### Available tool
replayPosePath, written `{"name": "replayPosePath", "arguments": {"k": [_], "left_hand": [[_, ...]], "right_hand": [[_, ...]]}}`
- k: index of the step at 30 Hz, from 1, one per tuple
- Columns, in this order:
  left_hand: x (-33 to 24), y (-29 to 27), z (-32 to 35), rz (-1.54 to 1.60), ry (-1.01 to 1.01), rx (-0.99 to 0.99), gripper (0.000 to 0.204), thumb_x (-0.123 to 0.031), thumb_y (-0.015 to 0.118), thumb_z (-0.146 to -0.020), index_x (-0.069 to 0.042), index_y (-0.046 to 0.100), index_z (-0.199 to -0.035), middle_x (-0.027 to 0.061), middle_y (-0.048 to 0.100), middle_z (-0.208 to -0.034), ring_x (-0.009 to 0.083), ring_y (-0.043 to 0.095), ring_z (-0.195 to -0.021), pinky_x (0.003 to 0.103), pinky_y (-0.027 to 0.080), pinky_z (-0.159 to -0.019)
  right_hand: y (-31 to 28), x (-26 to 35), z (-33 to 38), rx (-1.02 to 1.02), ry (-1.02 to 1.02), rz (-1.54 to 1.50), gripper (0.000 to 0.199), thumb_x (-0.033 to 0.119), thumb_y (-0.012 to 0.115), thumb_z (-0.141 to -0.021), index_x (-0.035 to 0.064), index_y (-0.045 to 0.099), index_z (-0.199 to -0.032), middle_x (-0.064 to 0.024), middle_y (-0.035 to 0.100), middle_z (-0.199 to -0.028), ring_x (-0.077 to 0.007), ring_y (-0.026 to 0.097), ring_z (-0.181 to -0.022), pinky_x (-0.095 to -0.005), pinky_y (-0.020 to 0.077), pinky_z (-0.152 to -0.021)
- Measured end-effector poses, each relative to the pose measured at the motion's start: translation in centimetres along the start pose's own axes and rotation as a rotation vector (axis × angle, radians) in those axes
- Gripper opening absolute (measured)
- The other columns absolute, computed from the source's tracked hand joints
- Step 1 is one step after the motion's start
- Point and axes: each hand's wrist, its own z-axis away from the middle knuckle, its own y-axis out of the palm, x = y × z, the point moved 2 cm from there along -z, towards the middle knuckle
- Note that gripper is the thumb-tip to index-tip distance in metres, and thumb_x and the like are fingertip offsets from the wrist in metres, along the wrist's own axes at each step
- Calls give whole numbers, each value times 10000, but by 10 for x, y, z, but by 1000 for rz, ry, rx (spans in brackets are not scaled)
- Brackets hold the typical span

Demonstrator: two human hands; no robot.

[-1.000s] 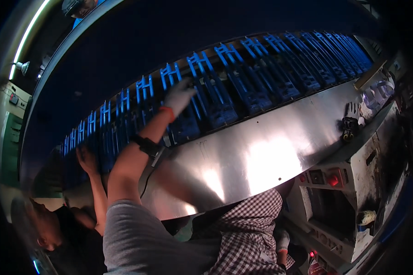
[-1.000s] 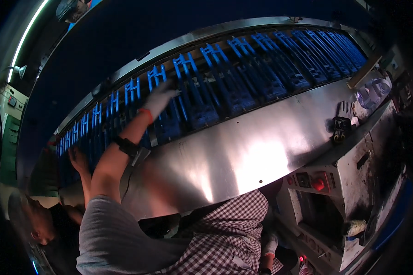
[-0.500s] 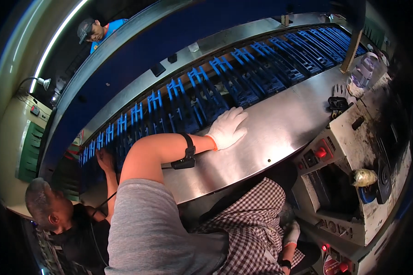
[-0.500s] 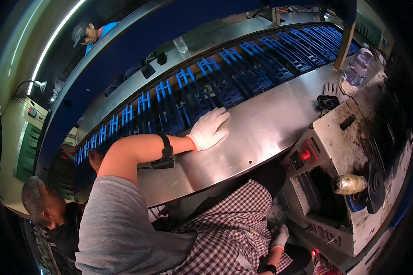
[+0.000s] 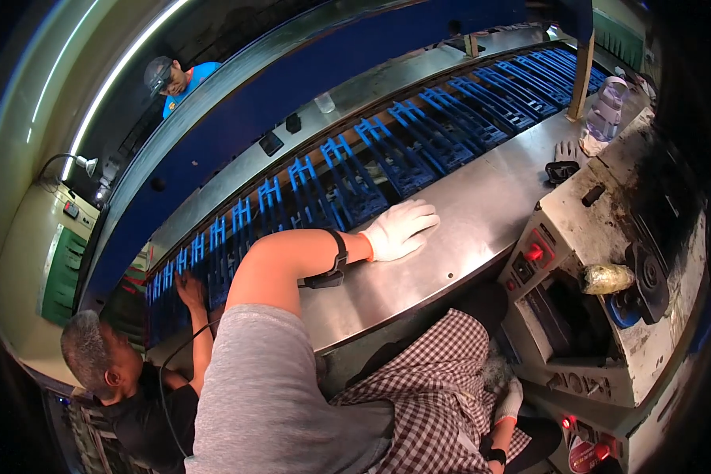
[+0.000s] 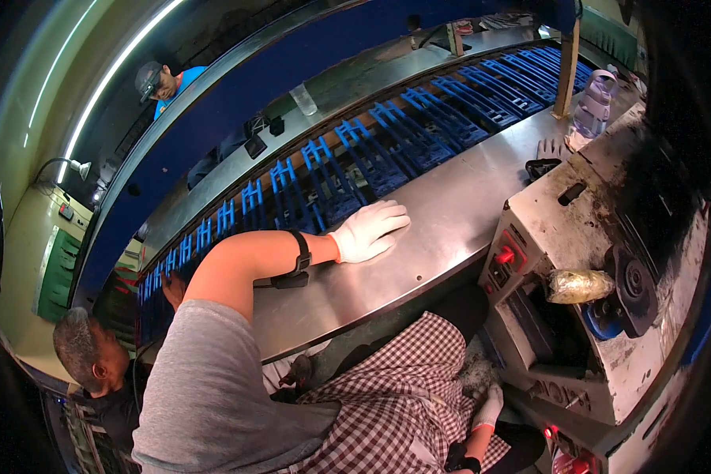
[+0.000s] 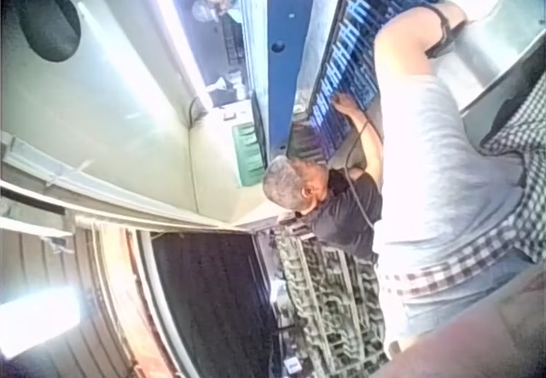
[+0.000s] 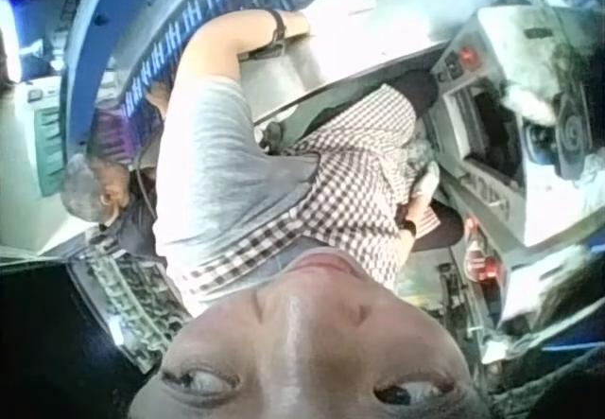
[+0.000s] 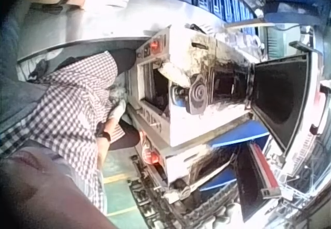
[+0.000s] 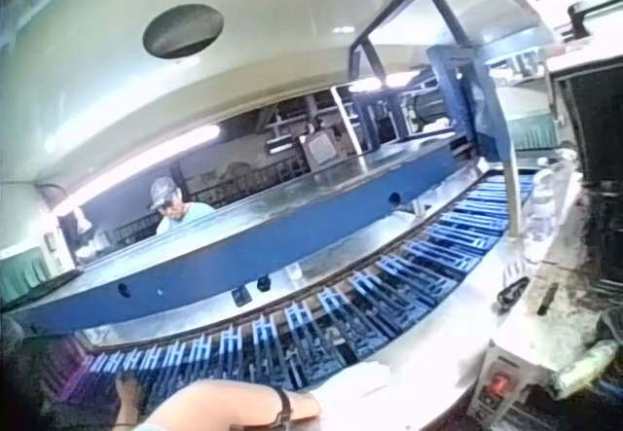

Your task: Operating a lasting machine to process shoe components in a factory.

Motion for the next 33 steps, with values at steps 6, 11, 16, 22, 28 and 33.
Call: {"name": "replayPosePath", "arguments": {"k": [6,11,16,22,28,33], "left_hand": [[6,15,-32,27,-123,-103,309,-145,575,-793,-24,579,-1077,168,559,-1067,372,536,-978,455,456,-866],[11,20,-42,3,-251,-89,318,-158,579,-802,-41,587,-1097,160,578,-1123,373,546,-1038,451,455,-899],[12,22,-44,1,-250,-91,327,-141,592,-795,-41,583,-1106,159,574,-1126,374,544,-1040,459,450,-904],[17,26,-45,40,-221,-86,295,-132,579,-787,-23,591,-1061,163,585,-1052,373,560,-985,446,469,-857],[20,30,-38,-21,-182,-177,316,-147,583,-795,-37,596,-1091,170,585,-1110,379,551,-1035,450,458,-905],[24,39,-42,-42,-199,-146,315,-178,583,-829,-60,589,-1121,157,578,-1151,361,546,-1089,446,453,-927]], "right_hand": [[-2,-1,1,-26,-9,-27,283,188,519,-970,25,565,-1197,-59,610,-1037,-192,612,-861,-333,530,-696],[-3,-2,-4,-13,14,-18,371,252,529,-975,72,527,-1300,-65,640,-956,-205,621,-800,-359,520,-704],[1,4,5,-11,87,-14,295,211,518,-978,30,564,-1207,-57,615,-1053,-188,618,-863,-332,529,-706],[-8,-3,1,0,33,11,350,211,516,-985,9,531,-1269,-59,617,-1092,-182,615,-866,-329,527,-725],[7,6,12,-10,52,40,388,242,518,-988,7,521,-1297,-65,636,-1020,-173,615,-842,-318,516,-719],[7,11,16,-11,86,63,370,279,503,-992,65,546,-1291,-45,636,-926,-164,593,-762,-303,485,-712]]}}
